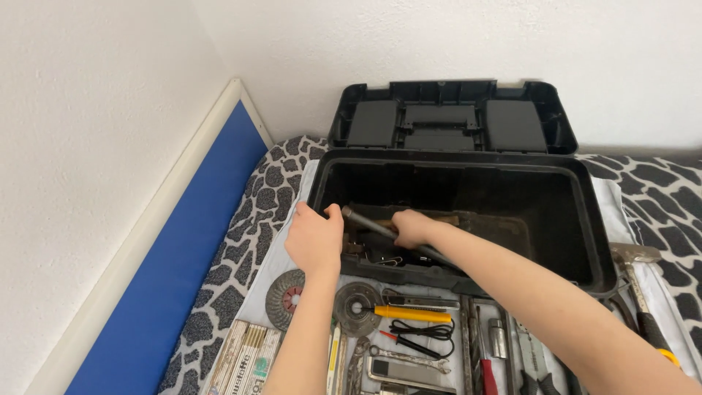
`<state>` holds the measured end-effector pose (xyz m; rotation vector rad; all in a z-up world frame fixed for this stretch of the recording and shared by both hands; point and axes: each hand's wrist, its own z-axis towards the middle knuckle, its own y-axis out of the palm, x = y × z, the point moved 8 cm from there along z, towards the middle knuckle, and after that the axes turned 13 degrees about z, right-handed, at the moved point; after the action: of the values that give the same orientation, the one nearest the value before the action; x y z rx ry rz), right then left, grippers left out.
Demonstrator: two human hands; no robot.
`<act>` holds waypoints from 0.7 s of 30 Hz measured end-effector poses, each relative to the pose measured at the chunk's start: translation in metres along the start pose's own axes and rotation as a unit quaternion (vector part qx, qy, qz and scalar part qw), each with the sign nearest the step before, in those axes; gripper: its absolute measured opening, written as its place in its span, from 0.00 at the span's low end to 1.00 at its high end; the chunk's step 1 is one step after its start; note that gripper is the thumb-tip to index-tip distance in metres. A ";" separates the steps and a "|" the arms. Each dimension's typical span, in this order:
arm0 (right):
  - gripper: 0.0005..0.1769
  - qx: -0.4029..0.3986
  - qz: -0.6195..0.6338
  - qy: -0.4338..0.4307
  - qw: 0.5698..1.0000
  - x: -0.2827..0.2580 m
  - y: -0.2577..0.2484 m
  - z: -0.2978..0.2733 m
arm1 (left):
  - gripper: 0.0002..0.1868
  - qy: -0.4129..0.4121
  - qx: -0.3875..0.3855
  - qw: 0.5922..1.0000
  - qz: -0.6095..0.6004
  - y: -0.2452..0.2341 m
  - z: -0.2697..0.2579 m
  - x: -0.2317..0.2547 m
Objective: The person removes various tools and hardware from a black plastic toolbox and places them on a patterned bedspread. Items handled include a hammer, metal rods, a grinding disc, pliers, wrenches, and small fasteners. The person repeatedly reaches into the box, picks up items, and sets them down on the bed.
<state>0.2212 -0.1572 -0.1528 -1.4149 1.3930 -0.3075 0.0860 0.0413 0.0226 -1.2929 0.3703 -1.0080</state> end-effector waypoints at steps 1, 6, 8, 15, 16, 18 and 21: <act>0.20 0.001 -0.001 0.000 1.000 -0.005 -0.010 -0.009 | 0.17 0.000 0.000 1.000 -0.002 -0.002 0.000 0.000; 0.22 0.050 0.109 0.010 0.993 -0.041 -0.077 -0.075 | 0.17 -0.003 -0.020 1.000 -0.005 0.001 0.001 -0.001; 0.24 0.058 0.135 0.006 0.989 -0.057 -0.102 -0.105 | 0.17 -0.001 -0.023 1.000 -0.011 -0.002 -0.001 -0.001; 0.25 0.135 0.202 -0.075 0.967 -0.102 -0.171 -0.190 | 0.21 0.008 -0.056 0.998 -0.028 -0.003 -0.005 -0.003; 0.25 0.137 0.200 -0.076 0.967 -0.113 -0.173 -0.206 | 0.21 0.008 -0.055 0.998 -0.030 -0.004 -0.006 -0.005; 0.22 0.166 0.139 -0.086 0.972 -0.137 -0.180 -0.242 | 0.27 0.012 -0.102 0.993 -0.052 0.001 -0.008 -0.006; 0.22 0.180 0.054 -0.115 0.975 -0.174 -0.175 -0.289 | 0.35 0.035 -0.169 0.977 -0.122 0.003 -0.004 -0.012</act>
<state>0.0439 -0.1981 0.1812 -1.0359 1.1525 -0.2983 0.0784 0.0481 0.0151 -1.6421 0.4596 -1.2358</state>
